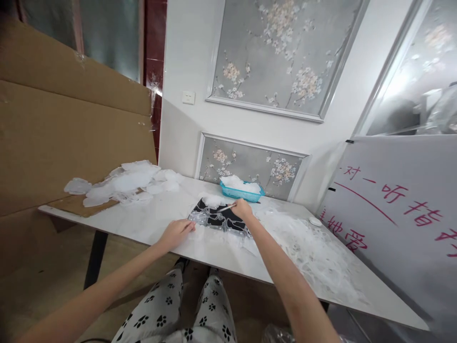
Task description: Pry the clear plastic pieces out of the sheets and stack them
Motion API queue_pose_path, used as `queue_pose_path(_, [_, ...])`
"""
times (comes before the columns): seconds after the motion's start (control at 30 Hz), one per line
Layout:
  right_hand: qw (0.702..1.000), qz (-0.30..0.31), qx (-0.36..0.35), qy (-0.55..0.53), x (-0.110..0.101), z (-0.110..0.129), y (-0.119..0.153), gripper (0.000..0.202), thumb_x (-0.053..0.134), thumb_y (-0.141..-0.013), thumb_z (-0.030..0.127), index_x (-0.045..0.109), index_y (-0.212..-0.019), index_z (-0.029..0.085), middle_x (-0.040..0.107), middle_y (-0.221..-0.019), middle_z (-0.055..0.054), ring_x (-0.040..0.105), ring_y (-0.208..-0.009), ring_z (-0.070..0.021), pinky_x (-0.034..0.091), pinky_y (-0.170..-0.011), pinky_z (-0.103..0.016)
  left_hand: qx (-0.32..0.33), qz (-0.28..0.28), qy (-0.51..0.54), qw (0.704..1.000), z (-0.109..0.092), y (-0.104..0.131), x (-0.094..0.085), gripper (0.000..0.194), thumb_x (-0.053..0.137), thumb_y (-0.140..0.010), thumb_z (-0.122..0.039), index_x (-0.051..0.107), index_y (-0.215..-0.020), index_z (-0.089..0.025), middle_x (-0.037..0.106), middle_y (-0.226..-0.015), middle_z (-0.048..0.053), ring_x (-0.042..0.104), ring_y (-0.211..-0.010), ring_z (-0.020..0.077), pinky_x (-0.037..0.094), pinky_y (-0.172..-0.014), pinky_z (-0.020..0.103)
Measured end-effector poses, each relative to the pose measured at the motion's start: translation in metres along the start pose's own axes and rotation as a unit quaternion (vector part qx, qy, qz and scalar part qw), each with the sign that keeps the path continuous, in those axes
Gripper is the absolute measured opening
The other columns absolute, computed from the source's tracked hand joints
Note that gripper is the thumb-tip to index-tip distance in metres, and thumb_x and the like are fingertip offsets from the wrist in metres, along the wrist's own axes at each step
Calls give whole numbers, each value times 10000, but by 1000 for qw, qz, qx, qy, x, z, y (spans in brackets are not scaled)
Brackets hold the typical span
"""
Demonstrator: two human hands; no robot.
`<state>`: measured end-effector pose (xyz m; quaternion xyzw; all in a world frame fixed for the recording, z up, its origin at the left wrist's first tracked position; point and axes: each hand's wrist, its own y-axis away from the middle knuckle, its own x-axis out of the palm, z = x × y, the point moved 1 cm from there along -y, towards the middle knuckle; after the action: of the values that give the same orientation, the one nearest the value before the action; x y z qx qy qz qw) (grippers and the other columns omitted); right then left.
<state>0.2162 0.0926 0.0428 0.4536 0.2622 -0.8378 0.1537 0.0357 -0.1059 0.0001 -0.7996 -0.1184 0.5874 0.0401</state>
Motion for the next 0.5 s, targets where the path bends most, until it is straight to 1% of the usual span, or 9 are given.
queue_pose_path(0.07, [999,23,-31,13,-6,-13,29,296,529,-880,343,559,-1108,155,573,-1116,-71,575,-968,-185,489,-826,-383,-43,-8,12,999,6,-17,-2,326,480,-899,-377,550,-1118,-147,602,-1069,74,592,-939,185,476,-849,414])
queue_pose_path(0.13, [997,29,-75,16,-7,-23,65,301,537,-867,369,596,-1083,169,586,-1124,-83,563,-1004,-191,449,-894,-407,-81,-10,21,996,12,-36,-4,338,497,-892,-360,521,-1162,-158,581,-1100,79,590,-933,186,494,-818,399])
queue_pose_path(0.17, [994,39,-105,12,-6,-26,84,306,566,-838,396,633,-1061,197,606,-1106,-84,561,-1017,-198,437,-918,-376,-95,-8,25,995,15,-44,-5,341,507,-887,-353,517,-1168,-161,571,-1120,82,584,-950,191,494,-820,401])
queue_pose_path(0.23, [985,73,-159,-1,-1,-30,115,303,628,-778,412,677,-1024,241,644,-1075,-64,573,-1005,-204,447,-904,-325,-116,0,36,993,19,-58,-8,330,528,-876,-348,533,-1145,-156,565,-1133,81,574,-977,201,490,-832,407])
queue_pose_path(0.27, [982,80,-172,-7,2,-31,126,286,590,-809,390,680,-1035,241,651,-1078,-66,571,-1013,-208,450,-897,-322,-122,7,45,992,21,-63,-10,321,534,-872,-346,543,-1126,-149,569,-1124,79,575,-975,202,491,-829,406])
queue_pose_path(0.3, [980,84,-178,-12,4,-32,134,275,533,-848,354,681,-1045,232,655,-1081,-70,568,-1016,-211,453,-886,-327,-127,11,55,990,22,-68,-12,314,536,-871,-343,549,-1114,-144,573,-1115,76,578,-968,201,494,-823,403])
queue_pose_path(0.37, [980,86,-180,-16,6,-30,139,310,421,-894,258,680,-1056,202,661,-1066,-93,562,-1002,-221,450,-860,-349,-138,12,75,988,23,-79,-17,303,533,-875,-336,552,-1107,-142,577,-1106,75,582,-952,193,500,-810,394])
queue_pose_path(0.43, [977,105,-183,-19,3,-27,135,314,416,-874,196,692,-1023,186,679,-993,-107,569,-947,-226,444,-828,-355,-150,3,98,984,22,-90,-23,298,526,-880,-331,548,-1111,-146,579,-1099,76,587,-934,183,506,-797,383])
queue_pose_path(0.5, [972,138,-187,-30,-6,-24,132,283,462,-838,186,708,-976,190,694,-928,-100,579,-897,-225,440,-811,-348,-157,-9,123,980,20,-101,-28,302,522,-882,-332,543,-1118,-144,581,-1092,77,591,-919,178,511,-784,377])
